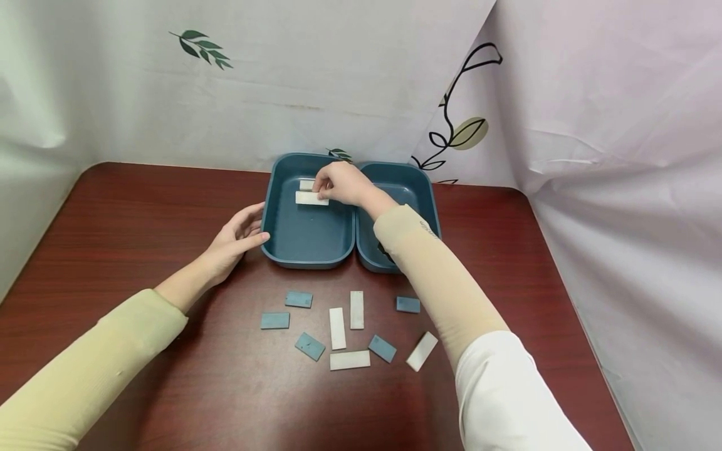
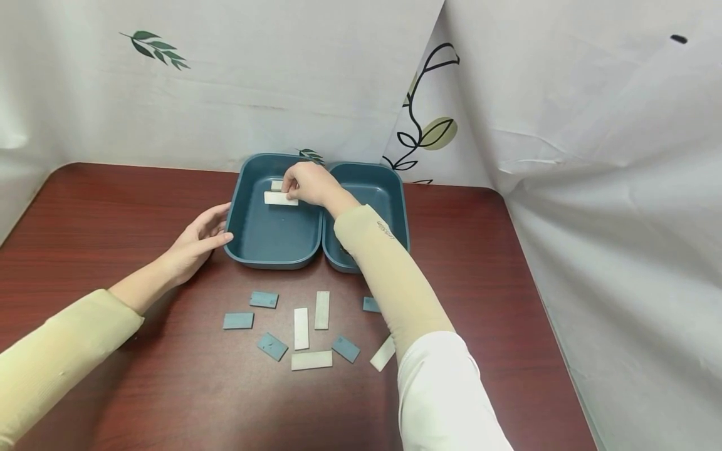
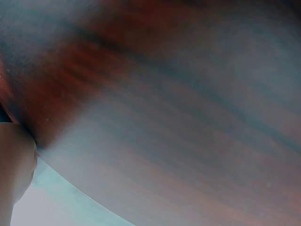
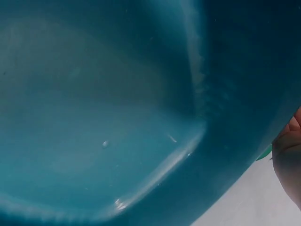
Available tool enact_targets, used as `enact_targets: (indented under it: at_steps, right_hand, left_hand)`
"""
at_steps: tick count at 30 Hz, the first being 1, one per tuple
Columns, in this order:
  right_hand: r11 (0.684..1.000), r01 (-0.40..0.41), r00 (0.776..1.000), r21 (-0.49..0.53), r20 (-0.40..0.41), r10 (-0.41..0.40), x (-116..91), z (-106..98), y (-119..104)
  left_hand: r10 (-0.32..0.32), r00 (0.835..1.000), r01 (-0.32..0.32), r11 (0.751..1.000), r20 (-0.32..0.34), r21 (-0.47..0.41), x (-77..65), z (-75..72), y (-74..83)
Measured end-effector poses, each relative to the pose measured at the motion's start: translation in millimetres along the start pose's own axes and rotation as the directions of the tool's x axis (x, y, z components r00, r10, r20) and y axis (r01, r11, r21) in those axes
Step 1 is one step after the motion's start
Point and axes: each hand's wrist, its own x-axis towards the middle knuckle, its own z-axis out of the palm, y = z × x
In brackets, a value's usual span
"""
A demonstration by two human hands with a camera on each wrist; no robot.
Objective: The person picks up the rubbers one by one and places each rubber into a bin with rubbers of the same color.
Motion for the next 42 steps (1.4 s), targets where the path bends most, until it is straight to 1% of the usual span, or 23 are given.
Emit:
enact_targets:
  at_steps: [11, 16, 22, 31, 42]
  right_hand:
    - [0.997, -0.002, 0.999, -0.077, 0.047, 0.005, 6.8, 2.9, 1.4]
    - [0.996, -0.006, 0.998, -0.093, 0.056, 0.011, 9.9, 4.2, 2.7]
    - [0.989, 0.008, 0.998, -0.147, 0.068, 0.002, 10.4, 5.4, 2.2]
    - [0.987, 0.015, 0.998, -0.159, 0.067, -0.004, 11.5, 5.7, 3.2]
    - [0.982, 0.028, 0.995, -0.189, 0.1, -0.01, 12.8, 3.7, 4.6]
  left_hand:
    - [0.01, 1.0, -0.01, 1.0, 0.002, -0.007, 0.3, -0.3, -1.1]
    - [0.006, 1.0, -0.006, 1.0, 0.0, -0.005, 0.7, -0.8, -2.1]
    - [0.021, 1.0, -0.021, 1.0, -0.001, 0.001, 1.8, -0.5, -3.8]
    - [0.019, 1.0, -0.019, 1.0, 0.0, 0.005, 1.5, -0.6, -2.1]
    - [0.002, 1.0, -0.002, 1.0, 0.0, 0.024, 1.9, -0.5, -1.9]
